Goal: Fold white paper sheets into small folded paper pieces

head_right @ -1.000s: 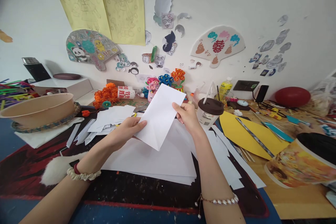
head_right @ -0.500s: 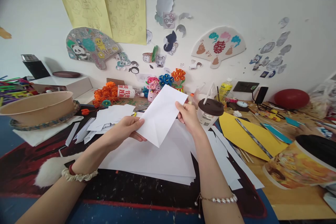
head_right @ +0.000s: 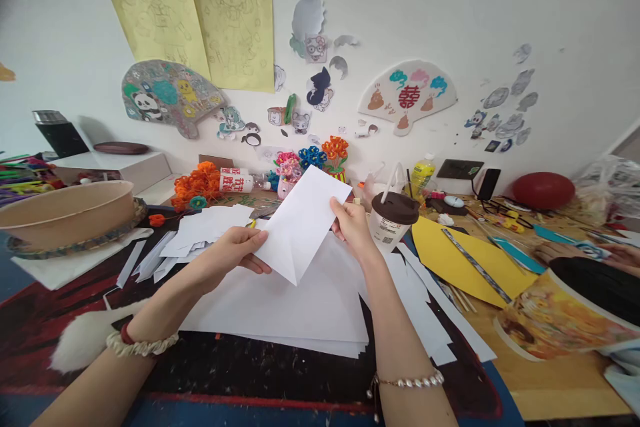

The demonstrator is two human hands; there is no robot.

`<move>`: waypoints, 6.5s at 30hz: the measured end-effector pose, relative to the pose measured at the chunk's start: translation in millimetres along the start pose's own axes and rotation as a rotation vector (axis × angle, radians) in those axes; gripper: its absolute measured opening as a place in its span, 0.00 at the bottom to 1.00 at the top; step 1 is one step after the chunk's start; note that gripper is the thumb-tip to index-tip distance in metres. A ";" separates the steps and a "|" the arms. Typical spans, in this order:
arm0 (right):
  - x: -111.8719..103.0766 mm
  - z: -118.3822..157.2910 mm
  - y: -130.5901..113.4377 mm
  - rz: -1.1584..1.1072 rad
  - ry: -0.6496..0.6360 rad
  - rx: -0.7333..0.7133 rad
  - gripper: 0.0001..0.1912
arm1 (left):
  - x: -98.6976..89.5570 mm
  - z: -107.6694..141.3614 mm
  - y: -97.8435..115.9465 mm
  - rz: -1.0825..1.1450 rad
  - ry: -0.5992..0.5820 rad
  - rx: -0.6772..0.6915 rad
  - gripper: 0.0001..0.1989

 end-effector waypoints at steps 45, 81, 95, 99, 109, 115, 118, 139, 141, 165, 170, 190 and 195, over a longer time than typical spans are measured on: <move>-3.1 -11.4 29.3 0.113 0.053 -0.007 0.26 | -11.4 -7.6 -4.9 -0.632 0.326 0.257 0.12; 34.2 5.8 26.3 0.072 -0.247 0.169 0.23 | 0.7 -14.0 -20.3 -0.021 0.222 0.118 0.18; 49.4 23.9 22.1 0.251 -0.677 0.282 0.17 | -6.8 -13.9 -18.4 -0.165 0.373 0.193 0.22; 46.2 20.8 22.9 0.270 -0.656 0.246 0.17 | -6.8 -12.4 -16.9 -0.150 0.368 0.179 0.21; 44.9 20.1 14.0 0.118 -0.527 0.165 0.15 | -2.8 -12.6 -14.1 -0.124 0.180 0.083 0.19; 38.1 15.9 15.2 0.113 -0.470 0.111 0.18 | 2.4 -5.6 -6.0 -0.098 0.096 0.119 0.20; 35.2 14.1 15.5 0.142 -0.432 0.100 0.19 | 4.7 -6.9 -7.7 -0.139 0.039 0.105 0.19; 33.5 13.5 15.3 0.238 -0.416 0.085 0.18 | -2.3 -6.9 -9.7 -0.211 0.149 0.123 0.15; 34.1 14.5 12.8 0.216 -0.398 0.080 0.17 | -1.3 -7.2 -9.2 -0.148 0.133 0.112 0.15; 52.8 27.1 6.6 0.059 -0.418 0.138 0.18 | -0.4 -10.0 -14.0 0.076 0.381 0.197 0.13; 58.7 27.7 9.5 0.032 -0.335 0.161 0.20 | 0.4 -5.4 -12.4 0.132 0.431 0.214 0.15; 72.3 39.4 8.1 0.137 -0.563 0.227 0.16 | -16.2 -9.9 -8.8 0.113 0.357 0.169 0.15; 75.2 42.1 4.4 0.124 -0.595 0.242 0.15 | -29.2 -12.1 -6.2 0.086 0.372 0.187 0.16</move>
Point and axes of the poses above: each hand's wrist, its own z-axis away from the middle knuckle, its own x-axis out of the palm, y = z × x, the point moved 2 cm from there along -z, towards the middle knuckle, and after that the axes turned 1 degree about -z, right-handed, at the moved point
